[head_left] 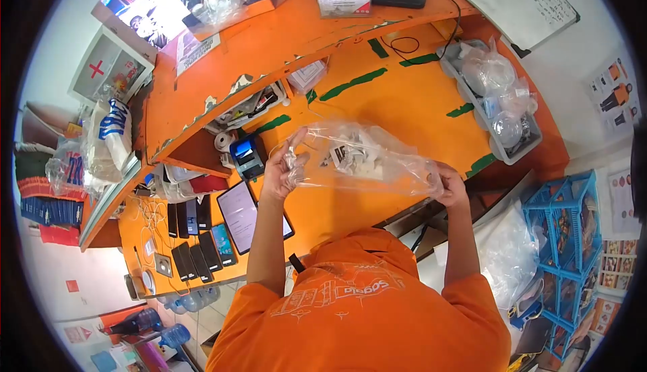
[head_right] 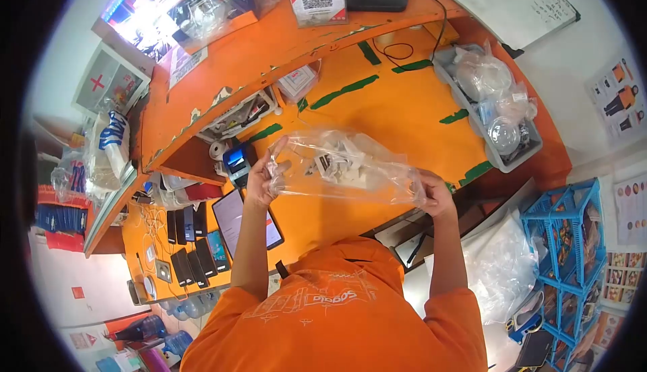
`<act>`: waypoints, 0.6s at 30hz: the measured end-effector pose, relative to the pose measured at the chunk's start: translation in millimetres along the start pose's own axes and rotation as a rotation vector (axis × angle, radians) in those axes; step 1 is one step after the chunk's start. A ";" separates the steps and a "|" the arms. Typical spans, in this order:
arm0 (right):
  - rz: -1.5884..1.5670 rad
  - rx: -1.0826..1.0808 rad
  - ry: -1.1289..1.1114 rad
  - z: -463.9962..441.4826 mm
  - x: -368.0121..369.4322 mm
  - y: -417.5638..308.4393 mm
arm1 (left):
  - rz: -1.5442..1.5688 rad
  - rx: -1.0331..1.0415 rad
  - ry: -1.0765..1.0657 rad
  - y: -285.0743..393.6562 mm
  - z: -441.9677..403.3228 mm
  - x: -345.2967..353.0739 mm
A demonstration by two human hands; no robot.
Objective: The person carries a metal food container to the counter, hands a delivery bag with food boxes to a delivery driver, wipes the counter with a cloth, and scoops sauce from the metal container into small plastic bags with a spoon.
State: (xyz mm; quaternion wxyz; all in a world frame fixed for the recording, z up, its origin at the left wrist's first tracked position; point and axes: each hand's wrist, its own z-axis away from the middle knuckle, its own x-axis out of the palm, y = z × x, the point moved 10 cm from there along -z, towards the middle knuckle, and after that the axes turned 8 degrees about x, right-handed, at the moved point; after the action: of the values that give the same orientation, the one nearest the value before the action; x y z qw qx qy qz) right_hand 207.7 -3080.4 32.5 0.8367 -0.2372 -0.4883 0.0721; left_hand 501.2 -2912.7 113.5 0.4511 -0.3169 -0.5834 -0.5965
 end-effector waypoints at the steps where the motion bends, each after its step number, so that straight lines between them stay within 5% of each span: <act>1: -0.007 0.053 -0.001 -2.4 -0.3 9.6 | -0.284 0.097 0.230 14.2 6.8 -13.4; 2: -0.014 0.107 -0.003 -4.3 0.2 19.3 | -0.286 0.103 0.238 12.3 8.8 -13.9; 4: 0.129 0.099 0.126 -3.1 -5.1 20.5 | -1.376 0.248 0.166 29.3 7.4 0.5; 6: 0.287 0.087 0.248 -0.6 -8.6 9.4 | -1.534 0.392 0.113 32.2 6.5 12.1; 8: 0.624 -0.053 0.375 6.7 -5.9 -20.7 | -1.220 0.233 0.248 26.3 10.9 -3.4; 10: 0.485 -0.067 0.478 -0.8 8.2 -21.4 | -1.096 0.216 0.301 21.6 12.6 -15.5; 12: -0.048 -0.166 0.521 -4.9 34.0 -17.2 | -0.451 0.354 0.323 16.0 8.4 -48.0; 13: -0.044 -0.168 0.523 -11.4 16.2 -15.2 | -0.447 0.355 0.320 15.8 5.2 -72.1; 15: -0.380 -0.263 0.375 -40.6 -37.3 -3.9 | 0.182 0.456 0.320 18.6 5.4 -124.9; 16: -0.376 -0.260 0.380 -46.6 -50.1 3.1 | 0.187 0.456 0.324 16.4 5.0 -129.8; 18: -0.571 -0.128 -0.177 -66.1 -13.7 11.2 | 0.342 0.462 0.259 17.4 -0.2 -127.8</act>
State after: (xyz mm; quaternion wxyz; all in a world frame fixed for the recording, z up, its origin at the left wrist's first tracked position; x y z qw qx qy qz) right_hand 258.2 -3096.9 -10.6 0.7609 -0.1354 -0.6097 -0.1763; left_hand 567.2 -2889.8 5.1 0.6756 -0.2208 -0.5794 -0.3988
